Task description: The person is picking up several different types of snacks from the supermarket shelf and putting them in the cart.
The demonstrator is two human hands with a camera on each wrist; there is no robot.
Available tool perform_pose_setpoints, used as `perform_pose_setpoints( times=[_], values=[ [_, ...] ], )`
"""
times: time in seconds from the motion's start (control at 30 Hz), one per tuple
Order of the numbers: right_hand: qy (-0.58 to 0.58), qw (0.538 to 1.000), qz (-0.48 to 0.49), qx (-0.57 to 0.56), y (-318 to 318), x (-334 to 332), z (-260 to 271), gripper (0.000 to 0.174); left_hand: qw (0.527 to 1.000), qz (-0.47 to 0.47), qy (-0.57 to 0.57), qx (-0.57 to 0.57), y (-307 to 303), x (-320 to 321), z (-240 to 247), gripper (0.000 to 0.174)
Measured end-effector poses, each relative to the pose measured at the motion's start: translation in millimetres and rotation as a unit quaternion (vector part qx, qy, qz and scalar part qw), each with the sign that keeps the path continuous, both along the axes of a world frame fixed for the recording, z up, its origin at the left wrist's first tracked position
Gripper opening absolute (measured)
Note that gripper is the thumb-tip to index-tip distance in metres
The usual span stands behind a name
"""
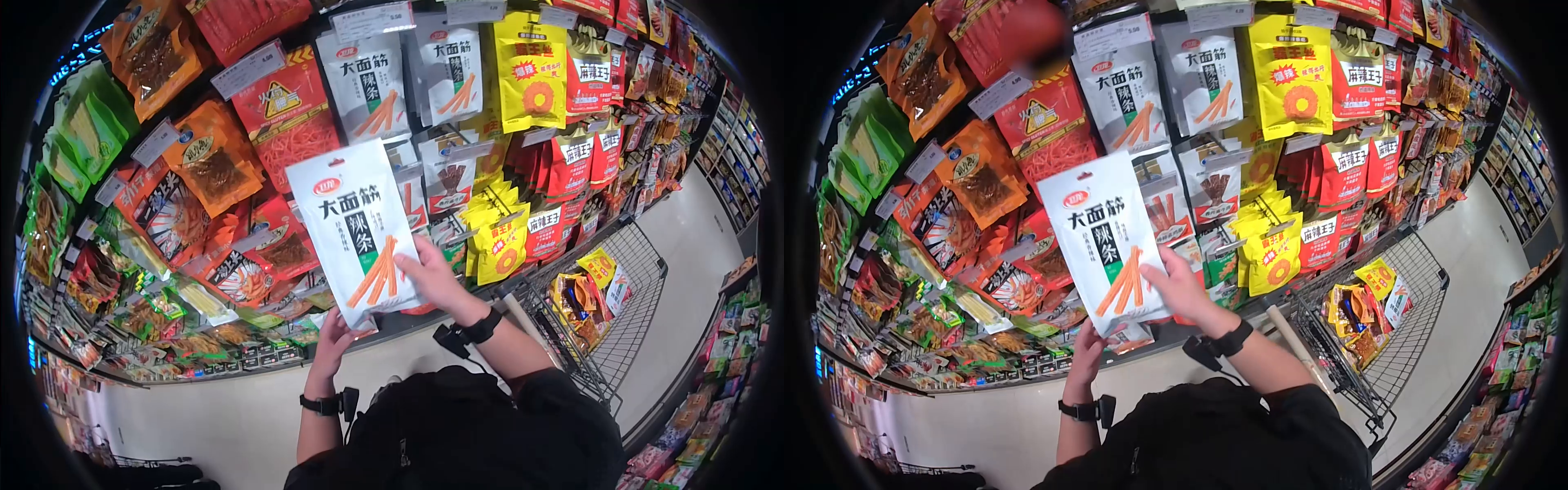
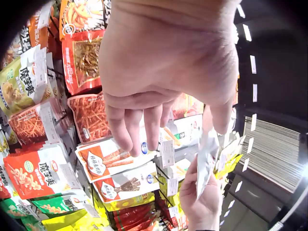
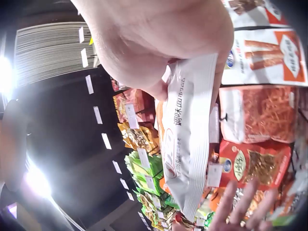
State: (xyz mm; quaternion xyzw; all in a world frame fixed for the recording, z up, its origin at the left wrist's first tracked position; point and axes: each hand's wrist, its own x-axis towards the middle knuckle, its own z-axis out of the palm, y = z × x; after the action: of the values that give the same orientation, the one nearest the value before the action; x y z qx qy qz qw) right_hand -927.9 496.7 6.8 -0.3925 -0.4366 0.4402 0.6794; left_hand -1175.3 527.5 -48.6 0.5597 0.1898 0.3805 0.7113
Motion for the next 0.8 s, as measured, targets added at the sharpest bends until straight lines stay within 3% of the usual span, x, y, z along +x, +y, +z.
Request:
perform_pose_setpoints(
  times=[0.07, 0.13, 0.5, 0.53, 0.6, 0.8],
  values=[
    [0.067, 0.998, -0.004, 0.006, -4, -28, -20, 0.031, 1.000, -0.001, 0.013, 0.000, 4, 11, 16, 0.040],
    [0.058, 0.998, -0.004, -0.007, -9, -37, -35, 0.031, 0.989, -0.060, 0.133, 0.022, 14, 8, 6, 0.034],
    [0.034, 0.999, -0.038, 0.008, -18, -30, -39, 0.033, 0.982, -0.141, 0.114, -0.053, 12, 16, 28, 0.036],
    [0.048, 0.999, -0.005, -0.003, -21, -25, -38, 0.032, 0.981, -0.130, 0.119, -0.077, 3, 11, 25, 0.036],
    [0.048, 0.998, -0.025, 0.029, -22, -28, -33, 0.031, 0.981, -0.155, 0.114, -0.039, 9, 16, 33, 0.036],
    [0.071, 0.997, -0.016, 0.028, -27, -28, -33, 0.031, 0.983, -0.148, 0.094, -0.061, -1, 17, 30, 0.039]
  ],
)
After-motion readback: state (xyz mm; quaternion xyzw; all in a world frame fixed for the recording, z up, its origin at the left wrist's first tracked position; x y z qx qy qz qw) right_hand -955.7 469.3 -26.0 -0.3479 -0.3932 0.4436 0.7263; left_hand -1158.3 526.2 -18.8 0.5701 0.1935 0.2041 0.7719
